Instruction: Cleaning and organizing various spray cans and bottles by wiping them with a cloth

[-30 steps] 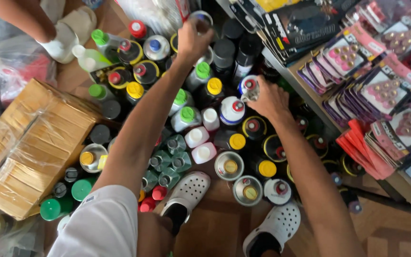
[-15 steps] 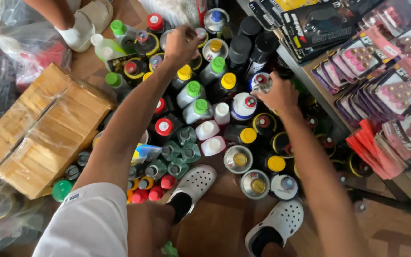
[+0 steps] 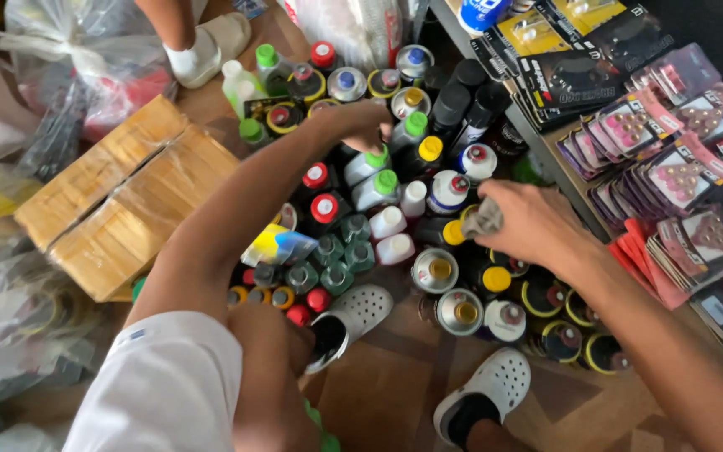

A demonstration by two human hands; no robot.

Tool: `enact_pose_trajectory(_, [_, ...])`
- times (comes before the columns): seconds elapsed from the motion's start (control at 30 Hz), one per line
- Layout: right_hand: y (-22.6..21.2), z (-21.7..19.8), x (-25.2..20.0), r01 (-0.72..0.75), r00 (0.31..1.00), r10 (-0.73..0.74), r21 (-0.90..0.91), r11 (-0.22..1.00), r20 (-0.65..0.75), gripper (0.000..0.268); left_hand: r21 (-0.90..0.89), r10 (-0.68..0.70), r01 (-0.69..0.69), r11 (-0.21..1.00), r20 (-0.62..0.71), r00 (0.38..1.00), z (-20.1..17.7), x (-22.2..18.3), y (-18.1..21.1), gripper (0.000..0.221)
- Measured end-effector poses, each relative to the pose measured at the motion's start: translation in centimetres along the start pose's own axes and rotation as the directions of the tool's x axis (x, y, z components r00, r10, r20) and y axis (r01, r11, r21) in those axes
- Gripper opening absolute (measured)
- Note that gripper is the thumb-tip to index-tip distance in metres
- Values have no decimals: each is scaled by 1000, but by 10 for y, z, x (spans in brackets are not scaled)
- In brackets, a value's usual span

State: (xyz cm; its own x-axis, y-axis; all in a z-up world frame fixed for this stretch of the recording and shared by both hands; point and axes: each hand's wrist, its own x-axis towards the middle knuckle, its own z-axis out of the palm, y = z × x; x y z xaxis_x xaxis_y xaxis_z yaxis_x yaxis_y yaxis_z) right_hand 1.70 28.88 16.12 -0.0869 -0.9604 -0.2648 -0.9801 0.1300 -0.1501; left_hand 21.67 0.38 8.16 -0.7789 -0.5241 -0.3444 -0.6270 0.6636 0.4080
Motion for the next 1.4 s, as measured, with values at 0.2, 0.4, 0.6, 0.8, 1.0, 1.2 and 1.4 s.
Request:
enact_pose_trajectory(0.2, [-26, 17, -70, -69, 971, 86, -84, 994, 223, 63, 426, 271, -305, 852, 141, 952, 88, 24, 42, 40])
enact_pose_trajectory(0.4, [-13, 39, -120, -109, 933, 123, -60, 992, 339, 66, 436, 442, -512, 740, 259, 859, 96, -83, 91, 38])
enact_pose_trajectory(0.6, [-17, 0, -179, -253, 955, 244, 35, 967, 168, 68, 457, 613, -609, 648, 161, 774, 101, -114, 28, 37])
enact_pose_trajectory(0.8, [29, -24, -237, -112, 975, 183, 428, 897, -129, 54, 137, 452, -477, 868, 176, 874, 15, -220, 86, 63])
enact_pose_trajectory(1.0, [28, -37, -315, 184, 801, 62, 344, 921, -596, 42, 116, 451, -444, 889, -43, 891, -19, -264, 133, 59])
enact_pose_trajectory(1.2, [50, 39, -402, -121, 689, 353, 380, 917, -632, 47, 178, 652, -631, 755, -109, 750, -35, -255, 129, 57])
enact_pose_trajectory(1.4, [53, 137, -531, -553, 323, 849, 644, 529, -419, 42, -94, 343, -402, 911, -372, 863, -60, -361, 66, 37])
